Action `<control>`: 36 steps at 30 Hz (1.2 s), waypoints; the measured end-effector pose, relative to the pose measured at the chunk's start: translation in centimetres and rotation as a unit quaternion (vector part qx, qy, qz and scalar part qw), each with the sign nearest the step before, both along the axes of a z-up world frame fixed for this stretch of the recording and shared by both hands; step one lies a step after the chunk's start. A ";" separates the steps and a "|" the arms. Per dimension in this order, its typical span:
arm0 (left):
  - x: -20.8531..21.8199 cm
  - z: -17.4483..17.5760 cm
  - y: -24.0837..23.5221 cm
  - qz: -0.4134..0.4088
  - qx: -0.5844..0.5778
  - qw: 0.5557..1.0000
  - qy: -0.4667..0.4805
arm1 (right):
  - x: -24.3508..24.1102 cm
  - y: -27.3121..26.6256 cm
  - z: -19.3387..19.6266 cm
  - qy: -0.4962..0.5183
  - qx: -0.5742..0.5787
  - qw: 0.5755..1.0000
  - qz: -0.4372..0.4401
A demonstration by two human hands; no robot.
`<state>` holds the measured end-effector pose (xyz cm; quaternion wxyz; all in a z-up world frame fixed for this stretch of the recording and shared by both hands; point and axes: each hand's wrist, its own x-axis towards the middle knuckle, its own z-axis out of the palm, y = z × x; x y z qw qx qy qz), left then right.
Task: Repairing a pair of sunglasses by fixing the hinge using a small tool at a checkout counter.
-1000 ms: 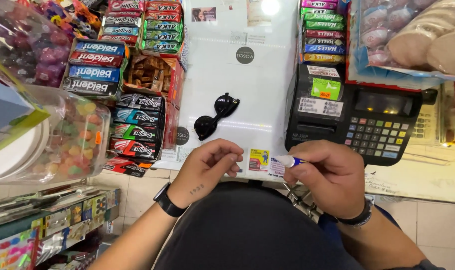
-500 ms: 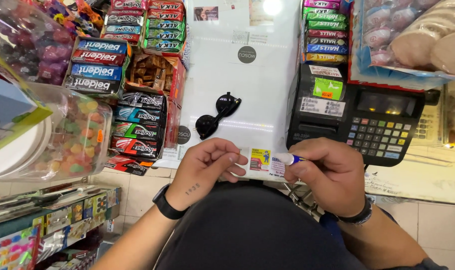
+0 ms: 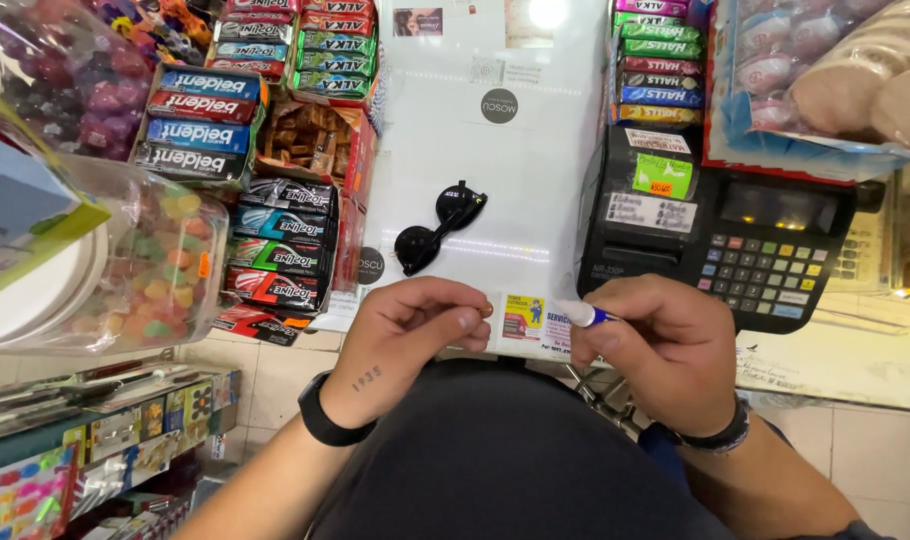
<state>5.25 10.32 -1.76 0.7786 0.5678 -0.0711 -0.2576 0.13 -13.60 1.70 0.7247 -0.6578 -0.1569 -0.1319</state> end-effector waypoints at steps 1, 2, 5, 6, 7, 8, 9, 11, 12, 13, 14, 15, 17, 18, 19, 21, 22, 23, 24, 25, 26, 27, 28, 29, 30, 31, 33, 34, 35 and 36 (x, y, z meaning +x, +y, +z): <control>0.0 0.1 0.0 0.010 -0.013 1.000 -0.006 | -0.1 -0.2 -0.1 0.000 -0.013 1.000 0.000; 0.0 0.7 0.1 0.010 -0.013 1.000 -0.006 | -0.1 -0.2 0.1 0.000 -0.013 1.000 0.000; -0.4 3.0 0.3 0.018 0.009 0.997 -0.076 | -0.5 0.1 0.9 -0.004 -0.047 0.999 -0.001; -0.7 4.2 0.3 0.029 0.027 0.996 -0.085 | -0.9 0.4 1.4 0.027 -0.093 0.995 -0.021; -1.1 5.4 0.3 0.040 0.046 0.994 -0.093 | -1.3 0.7 1.9 0.058 -0.138 0.988 -0.041; -1.2 5.8 0.3 0.042 0.047 0.994 -0.093 | -1.3 0.7 1.9 0.057 -0.138 0.988 -0.038; -1.3 6.3 0.3 0.044 0.029 0.994 -0.099 | -1.3 0.7 2.0 0.053 -0.145 0.988 -0.031; -1.5 6.9 0.3 0.049 0.012 0.993 -0.105 | -1.3 0.8 2.1 0.049 -0.152 0.987 -0.021; -1.6 7.0 0.3 0.048 0.014 0.992 -0.115 | -1.3 0.8 2.2 0.044 -0.148 0.988 -0.010; -1.6 7.2 0.3 0.048 0.016 0.991 -0.125 | -1.4 0.8 2.2 0.039 -0.145 0.989 0.002; -1.7 7.3 0.3 0.048 0.017 0.991 -0.127 | -1.4 0.8 2.2 0.037 -0.143 0.989 0.002; -1.7 7.3 0.4 0.046 0.011 0.992 -0.116 | -1.4 0.7 2.2 0.033 -0.142 0.989 0.009; -1.7 7.4 0.5 0.038 0.006 0.994 -0.107 | -1.6 0.8 2.2 0.029 -0.138 0.990 0.009; -1.8 7.5 0.5 0.043 0.000 0.993 -0.106 | -1.7 0.7 2.2 0.034 -0.153 0.988 0.003; -1.9 7.5 0.5 0.049 -0.007 0.993 -0.104 | -1.7 0.7 2.2 0.040 -0.167 0.985 -0.004; -2.0 7.8 0.5 0.050 0.023 0.990 -0.132 | -1.9 0.7 2.3 0.040 -0.175 0.984 -0.008; -2.1 8.0 0.6 0.052 0.054 0.984 -0.159 | -1.9 0.7 2.3 0.041 -0.182 0.982 -0.012; -2.1 8.2 0.5 0.053 0.054 0.985 -0.158 | -2.0 0.6 2.1 0.042 -0.183 0.982 -0.010; -2.1 8.3 0.5 0.062 0.091 0.974 -0.198 | -2.2 0.4 1.9 0.049 -0.182 0.982 -0.016; -2.1 8.4 0.5 0.071 0.128 0.960 -0.237 | -2.4 0.3 1.7 0.056 -0.181 0.982 -0.022; -2.1 8.5 0.5 0.071 0.128 0.961 -0.236 | -2.3 0.4 1.9 0.057 -0.182 0.981 -0.023; -2.0 8.5 0.5 0.073 0.138 0.950 -0.270 | -2.3 0.5 2.0 0.058 -0.179 0.982 -0.023; -1.9 8.5 0.4 0.075 0.148 0.939 -0.303 | -2.3 0.5 2.2 0.059 -0.176 0.982 -0.023; -2.0 8.5 0.4 0.074 0.147 0.939 -0.301 | -2.4 0.5 2.1 0.061 -0.177 0.982 -0.024; -2.0 8.4 0.4 0.079 0.157 0.928 -0.328 | -2.4 0.4 2.0 0.061 -0.170 0.983 -0.022; -2.0 8.4 0.4 0.084 0.167 0.916 -0.354 | -2.5 0.4 1.9 0.062 -0.163 0.984 -0.021; -2.1 8.4 0.2 0.091 0.161 0.913 -0.364 | -2.5 0.5 2.1 0.062 -0.178 0.982 -0.026; -2.2 8.4 0.2 0.098 0.157 0.908 -0.376 | -2.4 0.5 2.2 0.059 -0.191 0.979 -0.030; -2.3 8.3 0.2 0.101 0.158 0.907 -0.377 | -2.4 0.6 2.1 0.057 -0.191 0.980 -0.027; -2.4 8.2 0.2 0.101 0.153 0.909 -0.374 | -2.4 0.5 2.1 0.059 -0.200 0.978 -0.032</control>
